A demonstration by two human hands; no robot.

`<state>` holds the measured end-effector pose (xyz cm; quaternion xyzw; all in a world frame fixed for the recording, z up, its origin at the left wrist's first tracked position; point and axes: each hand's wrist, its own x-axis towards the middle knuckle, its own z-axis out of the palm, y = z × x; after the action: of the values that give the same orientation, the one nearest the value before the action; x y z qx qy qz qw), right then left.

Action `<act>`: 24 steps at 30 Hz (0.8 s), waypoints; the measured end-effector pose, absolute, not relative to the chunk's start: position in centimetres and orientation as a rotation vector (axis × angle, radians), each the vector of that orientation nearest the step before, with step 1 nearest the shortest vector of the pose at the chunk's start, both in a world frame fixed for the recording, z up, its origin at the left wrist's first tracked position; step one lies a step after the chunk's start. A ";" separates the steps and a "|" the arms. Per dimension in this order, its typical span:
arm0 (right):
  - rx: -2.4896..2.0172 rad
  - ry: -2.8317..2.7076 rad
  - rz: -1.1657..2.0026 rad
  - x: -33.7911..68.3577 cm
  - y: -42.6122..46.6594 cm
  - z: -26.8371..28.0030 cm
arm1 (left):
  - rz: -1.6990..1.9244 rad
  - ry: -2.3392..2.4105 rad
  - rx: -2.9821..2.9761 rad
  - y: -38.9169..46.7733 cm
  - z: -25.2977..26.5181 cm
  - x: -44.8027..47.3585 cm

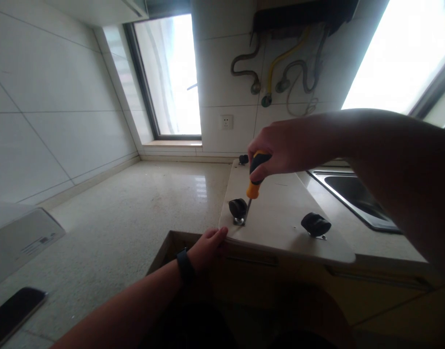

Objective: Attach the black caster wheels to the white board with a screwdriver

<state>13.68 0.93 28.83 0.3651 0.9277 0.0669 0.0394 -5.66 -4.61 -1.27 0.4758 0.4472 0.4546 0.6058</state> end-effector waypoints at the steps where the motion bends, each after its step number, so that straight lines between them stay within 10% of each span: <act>1: 1.149 2.824 0.225 13.6 0.9 28.8 | 1.054 1.034 1.103 -4.6 -1.3 -5.6; 24: 1.131 2.996 -0.245 16.9 0.8 28.2 | 0.990 1.015 1.064 -4.6 -0.9 -6.0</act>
<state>16.87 0.77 28.22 0.3521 0.9322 -0.0762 -0.0350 -6.05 -4.62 -0.95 0.4652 0.4435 0.4328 0.6321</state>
